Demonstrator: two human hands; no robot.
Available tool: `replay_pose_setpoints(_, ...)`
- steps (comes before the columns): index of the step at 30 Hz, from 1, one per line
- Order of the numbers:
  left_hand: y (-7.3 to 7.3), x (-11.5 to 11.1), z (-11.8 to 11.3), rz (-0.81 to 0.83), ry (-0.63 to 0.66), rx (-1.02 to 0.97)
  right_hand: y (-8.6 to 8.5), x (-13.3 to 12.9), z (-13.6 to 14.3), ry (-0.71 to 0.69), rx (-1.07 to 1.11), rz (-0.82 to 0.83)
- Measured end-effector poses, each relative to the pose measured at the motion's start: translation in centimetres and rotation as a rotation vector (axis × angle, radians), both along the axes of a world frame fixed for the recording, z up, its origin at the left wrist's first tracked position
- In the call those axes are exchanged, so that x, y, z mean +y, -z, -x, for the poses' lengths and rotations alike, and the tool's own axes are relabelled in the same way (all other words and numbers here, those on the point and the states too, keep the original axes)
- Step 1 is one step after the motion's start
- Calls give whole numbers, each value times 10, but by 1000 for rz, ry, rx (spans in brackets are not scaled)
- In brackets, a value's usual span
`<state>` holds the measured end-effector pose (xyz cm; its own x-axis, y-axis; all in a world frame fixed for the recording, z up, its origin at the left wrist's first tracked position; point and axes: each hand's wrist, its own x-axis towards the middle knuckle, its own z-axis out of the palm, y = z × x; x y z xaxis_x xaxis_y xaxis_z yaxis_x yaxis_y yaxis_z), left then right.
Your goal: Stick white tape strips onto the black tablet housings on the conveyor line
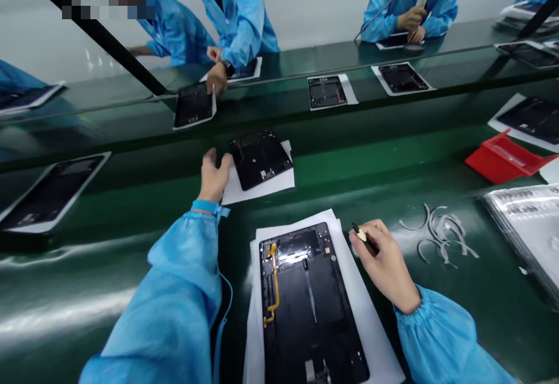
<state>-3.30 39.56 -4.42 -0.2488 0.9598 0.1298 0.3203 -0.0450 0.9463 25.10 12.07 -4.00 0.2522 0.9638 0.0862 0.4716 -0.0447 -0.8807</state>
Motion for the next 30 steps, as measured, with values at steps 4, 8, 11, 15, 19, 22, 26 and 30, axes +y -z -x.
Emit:
replay_pose_setpoints(4,-6,-72,-9,-98,101,159,-1,2,8,-157,-33,65)
replay_pose_setpoints(8,-4,-179,-32,-86,524,360,2,8,22,-325,-180,106)
replay_pose_setpoints(11,7,-237,-41,-40,647,522,5,10,29,-373,-298,110)
replay_pose_setpoints(15,13,-263,-43,-45,616,567,7,12,23,-313,-281,70)
replay_pose_setpoints(19,5,-252,-57,-114,660,588,7,10,11,-192,-137,-17)
replay_pose_setpoints(22,3,-237,-74,-140,723,632,8,3,7,-70,-39,-60)
replay_pose_setpoints(26,8,-228,-87,-147,750,614,14,-8,11,-10,137,0)
replay_pose_setpoints(30,12,-226,-91,-95,723,492,21,-12,17,-63,302,61)
